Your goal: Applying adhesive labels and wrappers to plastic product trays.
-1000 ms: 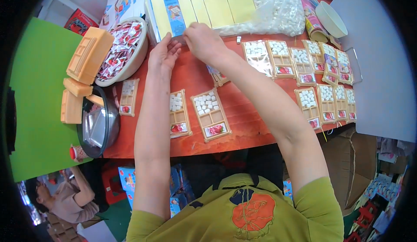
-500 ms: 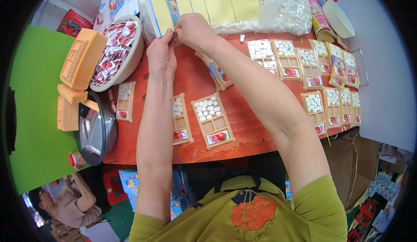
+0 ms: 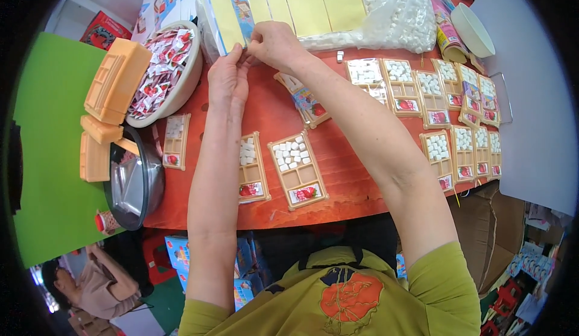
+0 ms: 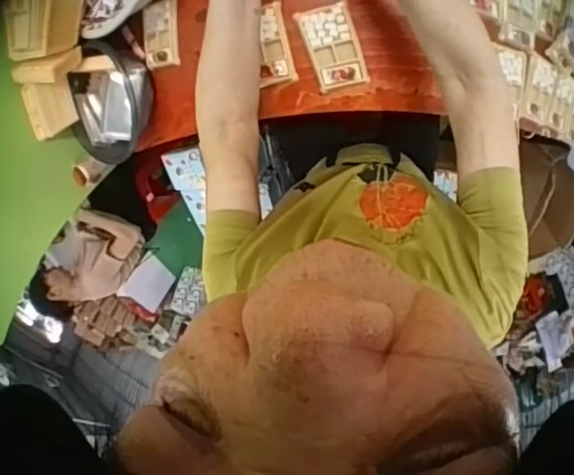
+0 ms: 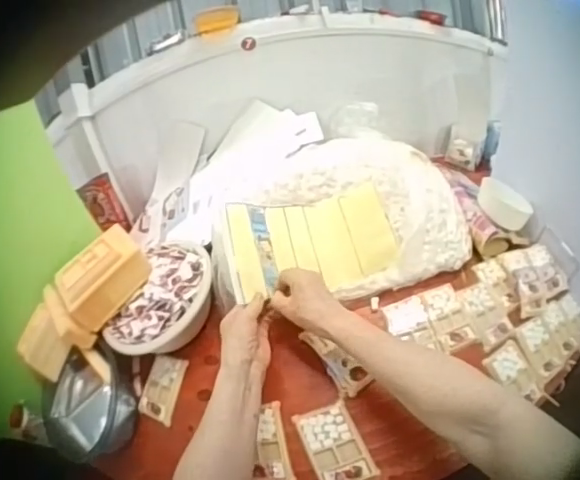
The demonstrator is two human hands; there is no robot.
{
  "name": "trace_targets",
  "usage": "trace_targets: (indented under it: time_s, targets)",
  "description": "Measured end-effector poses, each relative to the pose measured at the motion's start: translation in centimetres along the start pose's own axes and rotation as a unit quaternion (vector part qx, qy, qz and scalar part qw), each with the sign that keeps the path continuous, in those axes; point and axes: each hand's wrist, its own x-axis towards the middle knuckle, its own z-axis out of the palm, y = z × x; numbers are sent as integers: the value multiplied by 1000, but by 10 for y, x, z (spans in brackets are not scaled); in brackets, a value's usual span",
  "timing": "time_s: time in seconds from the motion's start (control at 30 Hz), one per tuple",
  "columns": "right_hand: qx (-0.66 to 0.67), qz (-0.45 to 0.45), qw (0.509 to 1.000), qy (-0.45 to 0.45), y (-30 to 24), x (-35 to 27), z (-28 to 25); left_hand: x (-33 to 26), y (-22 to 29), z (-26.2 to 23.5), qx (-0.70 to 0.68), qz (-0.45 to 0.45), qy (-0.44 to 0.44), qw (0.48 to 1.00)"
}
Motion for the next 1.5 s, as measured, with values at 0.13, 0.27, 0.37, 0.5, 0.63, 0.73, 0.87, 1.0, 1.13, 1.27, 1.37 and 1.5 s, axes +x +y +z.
trace_targets:
  time_s: [0.13,0.27,0.37,0.5,0.63,0.73,0.87,1.0,1.13,1.27,1.37,1.5]
  targets:
    - [-3,-24,1000,17,6,5,-7,4,-4,-2,11,3,31,999]
    - [-341,-265,895,112,30,48,-47,11,-5,3,31,27,143,989]
    - [-491,-242,826,133,45,81,-117,14,-4,17,21,33,195,980]
    - [-587,-236,747,205,33,91,-222,19,-2,27,-1,20,235,972]
    - [-614,-115,739,253,-20,48,-269,19,2,29,-63,-23,225,972]
    - [-601,-170,741,248,-72,-9,-235,-13,18,27,-91,5,254,963]
    - [-559,-212,781,184,-103,-107,-185,-108,11,56,-19,40,109,993]
    - [-446,-200,867,94,-135,-192,-117,-212,22,88,-51,21,-20,998]
    - [-293,-196,936,20,-155,-255,-81,-262,30,49,-5,-43,-41,998]
    - [-109,-202,972,49,-147,-293,-99,-289,47,8,81,-80,-50,992]
    - [54,-39,995,73,-116,-288,-115,-308,57,-22,154,-143,-85,974]
    - [287,119,950,-39,-105,-279,-126,-327,62,-36,197,-221,-162,941]
